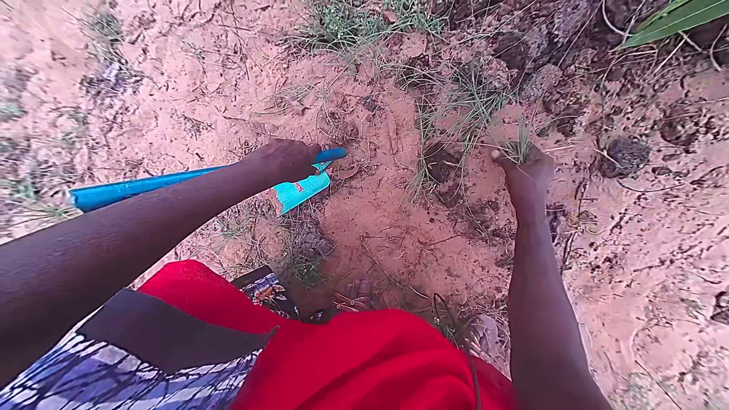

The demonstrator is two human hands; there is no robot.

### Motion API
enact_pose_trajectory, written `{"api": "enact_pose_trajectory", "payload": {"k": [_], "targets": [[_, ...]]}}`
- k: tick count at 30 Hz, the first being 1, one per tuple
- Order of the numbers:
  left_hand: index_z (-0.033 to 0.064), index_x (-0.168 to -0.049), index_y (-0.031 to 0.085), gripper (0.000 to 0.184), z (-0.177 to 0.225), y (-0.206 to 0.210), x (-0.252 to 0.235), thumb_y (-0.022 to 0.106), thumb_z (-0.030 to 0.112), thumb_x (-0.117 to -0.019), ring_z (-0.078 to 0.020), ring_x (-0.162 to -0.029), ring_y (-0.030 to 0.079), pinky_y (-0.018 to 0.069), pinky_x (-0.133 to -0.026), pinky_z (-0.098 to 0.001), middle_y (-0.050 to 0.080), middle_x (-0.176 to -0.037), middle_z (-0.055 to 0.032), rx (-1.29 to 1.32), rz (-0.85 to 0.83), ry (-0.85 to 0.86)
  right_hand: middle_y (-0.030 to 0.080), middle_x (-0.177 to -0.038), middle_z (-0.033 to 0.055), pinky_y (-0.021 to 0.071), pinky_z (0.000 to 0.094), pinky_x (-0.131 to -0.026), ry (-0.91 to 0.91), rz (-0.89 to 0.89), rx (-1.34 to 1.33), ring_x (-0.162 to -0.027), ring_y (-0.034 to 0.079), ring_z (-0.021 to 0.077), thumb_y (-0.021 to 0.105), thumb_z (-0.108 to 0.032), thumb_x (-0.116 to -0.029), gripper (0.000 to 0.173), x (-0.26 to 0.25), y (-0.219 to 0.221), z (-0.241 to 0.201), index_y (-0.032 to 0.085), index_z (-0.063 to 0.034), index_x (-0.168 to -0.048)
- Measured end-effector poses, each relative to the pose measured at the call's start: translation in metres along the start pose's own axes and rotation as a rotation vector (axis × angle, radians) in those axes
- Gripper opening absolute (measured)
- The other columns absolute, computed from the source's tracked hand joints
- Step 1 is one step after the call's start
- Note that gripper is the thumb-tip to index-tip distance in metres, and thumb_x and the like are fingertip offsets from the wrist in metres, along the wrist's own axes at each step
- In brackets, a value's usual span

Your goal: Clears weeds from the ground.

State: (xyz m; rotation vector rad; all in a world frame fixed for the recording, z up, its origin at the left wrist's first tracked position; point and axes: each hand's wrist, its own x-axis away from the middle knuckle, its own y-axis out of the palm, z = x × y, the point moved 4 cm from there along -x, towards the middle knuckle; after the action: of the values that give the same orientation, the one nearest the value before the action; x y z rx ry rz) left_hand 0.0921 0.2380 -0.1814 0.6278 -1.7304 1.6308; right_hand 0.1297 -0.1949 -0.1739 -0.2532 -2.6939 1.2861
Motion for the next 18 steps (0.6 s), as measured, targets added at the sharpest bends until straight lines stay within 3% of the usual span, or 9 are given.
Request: {"api": "enact_pose_trajectory", "payload": {"k": [1,2,5,7,10,12,15,18], "targets": [[0.0058,-0.130,0.057,0.039,0.000,-0.001,0.001,0.061,0.035,-0.1043,-0.0461,-0.100,0.068,0.0518,-0.083,-0.0656,0.068,-0.102,-0.0243,0.005,0.001,-0.002,0.071,-0.109,0.0295,0.0461,0.0671,-0.093,-0.039,0.005,0.110,-0.106,0.067,0.0464,0.070,-0.019,-0.0968,0.030,-0.008,0.017,-0.007,0.070,0.0040,-0.115],[0.0060,-0.130,0.056,0.039,0.001,-0.001,0.001,0.061,0.035,-0.1045,-0.0458,-0.100,0.068,0.0520,-0.083,-0.0651,0.068,-0.101,-0.0241,0.005,0.001,-0.006,0.071,-0.115,0.0295,0.0445,0.0688,-0.097,-0.067,0.011,0.184,-0.112,0.066,0.0483,0.064,-0.019,-0.0985,0.030,-0.015,0.031,-0.014,0.071,0.0022,-0.118],[0.0060,-0.130,0.056,0.038,0.001,-0.002,0.001,0.061,0.034,-0.1045,-0.0461,-0.100,0.068,0.0522,-0.083,-0.0647,0.069,-0.102,-0.0241,0.009,-0.002,-0.012,0.058,-0.139,0.0302,0.0443,0.0709,-0.099,-0.091,-0.069,0.342,-0.125,0.058,0.0517,0.060,-0.012,-0.0975,0.045,-0.033,0.065,-0.028,0.060,-0.0037,-0.141],[0.0059,-0.130,0.056,0.038,0.001,-0.001,0.001,0.060,0.034,-0.1047,-0.0459,-0.100,0.068,0.0522,-0.084,-0.0642,0.069,-0.102,-0.0239,0.001,-0.009,-0.018,0.051,-0.146,0.0305,0.0472,0.0683,-0.099,-0.105,-0.117,0.394,-0.128,0.056,0.0510,0.062,-0.002,-0.0921,0.049,-0.038,0.076,-0.038,0.059,-0.0042,-0.141],[0.0070,-0.130,0.056,0.037,0.000,0.001,-0.002,0.060,0.034,-0.1047,-0.0448,-0.099,0.069,0.0530,-0.082,-0.0639,0.069,-0.100,-0.0228,-0.008,-0.008,-0.006,0.055,-0.140,0.0303,0.0411,0.0670,-0.107,-0.306,-0.099,0.373,-0.132,0.049,0.0531,0.061,0.007,-0.0875,0.041,-0.037,0.085,-0.044,0.069,-0.0005,-0.127],[0.0078,-0.129,0.057,0.036,-0.001,0.003,-0.005,0.061,0.035,-0.1044,-0.0434,-0.097,0.070,0.0535,-0.081,-0.0625,0.069,-0.098,-0.0218,-0.021,0.003,0.005,0.063,-0.132,0.0294,0.0423,0.0681,-0.104,-0.503,-0.093,0.340,-0.125,0.055,0.0553,0.060,0.009,-0.0890,0.032,-0.032,0.091,-0.047,0.072,0.0010,-0.118],[0.0074,-0.129,0.056,0.038,-0.004,0.005,-0.008,0.060,0.036,-0.1046,-0.0436,-0.097,0.069,0.0532,-0.082,-0.0633,0.069,-0.099,-0.0222,-0.034,-0.019,-0.008,0.068,-0.123,0.0291,0.0483,0.0674,-0.095,-0.695,-0.056,0.187,-0.113,0.063,0.0545,0.061,0.007,-0.0884,0.029,-0.031,0.095,-0.042,0.073,0.0013,-0.115],[0.0086,-0.130,0.056,0.038,-0.003,0.006,-0.009,0.059,0.038,-0.1049,-0.0428,-0.100,0.069,0.0531,-0.083,-0.0630,0.069,-0.101,-0.0209,-0.049,-0.040,-0.023,0.071,-0.111,0.0310,0.0529,0.0652,-0.089,-0.644,-0.064,0.011,-0.102,0.070,0.0497,0.060,0.003,-0.0927,0.025,-0.037,0.089,-0.043,0.071,0.0071,-0.115]]}}
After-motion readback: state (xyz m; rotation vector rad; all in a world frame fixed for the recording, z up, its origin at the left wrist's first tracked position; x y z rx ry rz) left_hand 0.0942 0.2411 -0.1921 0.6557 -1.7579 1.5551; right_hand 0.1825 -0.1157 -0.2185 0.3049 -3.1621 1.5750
